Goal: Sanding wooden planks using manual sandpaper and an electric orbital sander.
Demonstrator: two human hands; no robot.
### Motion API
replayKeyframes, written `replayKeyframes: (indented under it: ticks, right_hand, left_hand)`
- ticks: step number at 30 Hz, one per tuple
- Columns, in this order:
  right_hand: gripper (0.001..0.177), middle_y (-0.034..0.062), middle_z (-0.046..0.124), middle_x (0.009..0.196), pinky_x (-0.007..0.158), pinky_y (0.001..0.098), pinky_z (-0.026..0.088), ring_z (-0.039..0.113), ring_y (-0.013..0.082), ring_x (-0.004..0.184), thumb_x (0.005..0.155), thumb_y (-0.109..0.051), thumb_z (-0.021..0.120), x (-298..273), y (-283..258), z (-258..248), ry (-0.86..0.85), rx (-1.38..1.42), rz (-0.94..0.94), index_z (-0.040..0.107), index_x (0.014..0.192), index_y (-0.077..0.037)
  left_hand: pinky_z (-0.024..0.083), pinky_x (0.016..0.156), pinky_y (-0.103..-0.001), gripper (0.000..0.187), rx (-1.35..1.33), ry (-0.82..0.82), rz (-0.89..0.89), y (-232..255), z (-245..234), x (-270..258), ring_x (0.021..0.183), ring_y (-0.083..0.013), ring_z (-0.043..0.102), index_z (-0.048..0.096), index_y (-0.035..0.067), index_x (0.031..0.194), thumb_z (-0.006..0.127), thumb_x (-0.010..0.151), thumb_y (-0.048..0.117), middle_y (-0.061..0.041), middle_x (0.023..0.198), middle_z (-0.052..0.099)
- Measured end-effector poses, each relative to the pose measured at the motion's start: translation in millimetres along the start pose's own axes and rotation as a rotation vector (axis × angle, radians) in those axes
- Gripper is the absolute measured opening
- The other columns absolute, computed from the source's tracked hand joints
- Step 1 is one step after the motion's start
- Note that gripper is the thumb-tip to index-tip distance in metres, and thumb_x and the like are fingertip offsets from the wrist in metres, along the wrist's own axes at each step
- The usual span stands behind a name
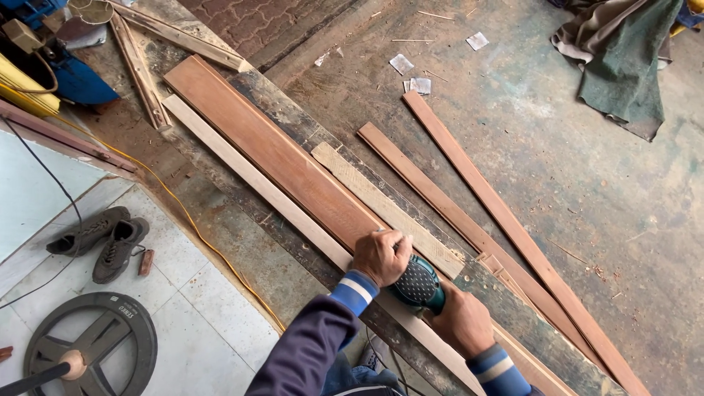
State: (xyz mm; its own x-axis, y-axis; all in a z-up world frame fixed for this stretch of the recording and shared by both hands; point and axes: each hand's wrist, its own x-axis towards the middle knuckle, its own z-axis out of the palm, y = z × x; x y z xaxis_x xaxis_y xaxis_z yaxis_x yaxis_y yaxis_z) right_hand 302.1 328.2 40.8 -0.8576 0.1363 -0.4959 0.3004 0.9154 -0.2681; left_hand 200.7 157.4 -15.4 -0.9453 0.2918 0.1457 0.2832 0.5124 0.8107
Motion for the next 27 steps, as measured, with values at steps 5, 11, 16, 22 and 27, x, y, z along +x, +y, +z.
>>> replayKeyframes:
  ticks: [5,11,16,22,27]
  right_hand:
    - [0.046,0.0158,0.076,0.082,0.068,0.0445,0.062,0.076,0.0325,0.073,0.071,-0.034,0.084,24,-41,-3,0.017,-0.018,-0.054,0.071,0.110,-0.013]
    - [0.044,0.0181,0.075,0.079,0.068,0.0435,0.062,0.076,0.0323,0.068,0.074,-0.032,0.081,54,-85,-2,0.009,-0.047,-0.107,0.070,0.111,-0.010]
    - [0.039,0.0202,0.074,0.077,0.065,0.0444,0.061,0.075,0.0345,0.066,0.074,-0.026,0.078,71,-125,-8,0.043,-0.019,-0.137,0.072,0.107,-0.008]
    - [0.034,0.0218,0.074,0.079,0.067,0.0455,0.061,0.074,0.0366,0.070,0.074,-0.024,0.078,94,-163,-7,0.070,0.012,-0.159,0.073,0.102,-0.006]
    - [0.036,0.0217,0.074,0.081,0.068,0.0468,0.060,0.074,0.0379,0.073,0.073,-0.024,0.080,108,-191,-9,0.094,0.037,-0.181,0.073,0.103,-0.007]
  left_hand:
    - [0.054,0.056,-0.042,0.040,0.005,0.017,-0.010,-30,-32,20,0.056,-0.0262,0.067,0.062,0.010,0.069,0.051,0.102,0.031,-0.013,0.066,0.068]
    - [0.052,0.054,-0.042,0.042,0.014,-0.001,-0.070,-63,-69,44,0.050,-0.0266,0.065,0.062,0.011,0.068,0.050,0.102,0.033,-0.013,0.058,0.065]
    - [0.052,0.054,-0.042,0.041,0.009,0.082,0.007,-85,-100,62,0.052,-0.0269,0.066,0.065,0.011,0.070,0.050,0.102,0.032,-0.014,0.062,0.067]
    - [0.050,0.052,-0.042,0.042,0.055,0.086,-0.018,-114,-131,82,0.050,-0.0266,0.064,0.063,0.009,0.068,0.053,0.102,0.032,-0.014,0.059,0.064]
    - [0.047,0.049,-0.041,0.045,0.065,0.064,-0.058,-132,-157,97,0.045,-0.0239,0.058,0.060,0.009,0.064,0.052,0.103,0.031,-0.012,0.053,0.059]
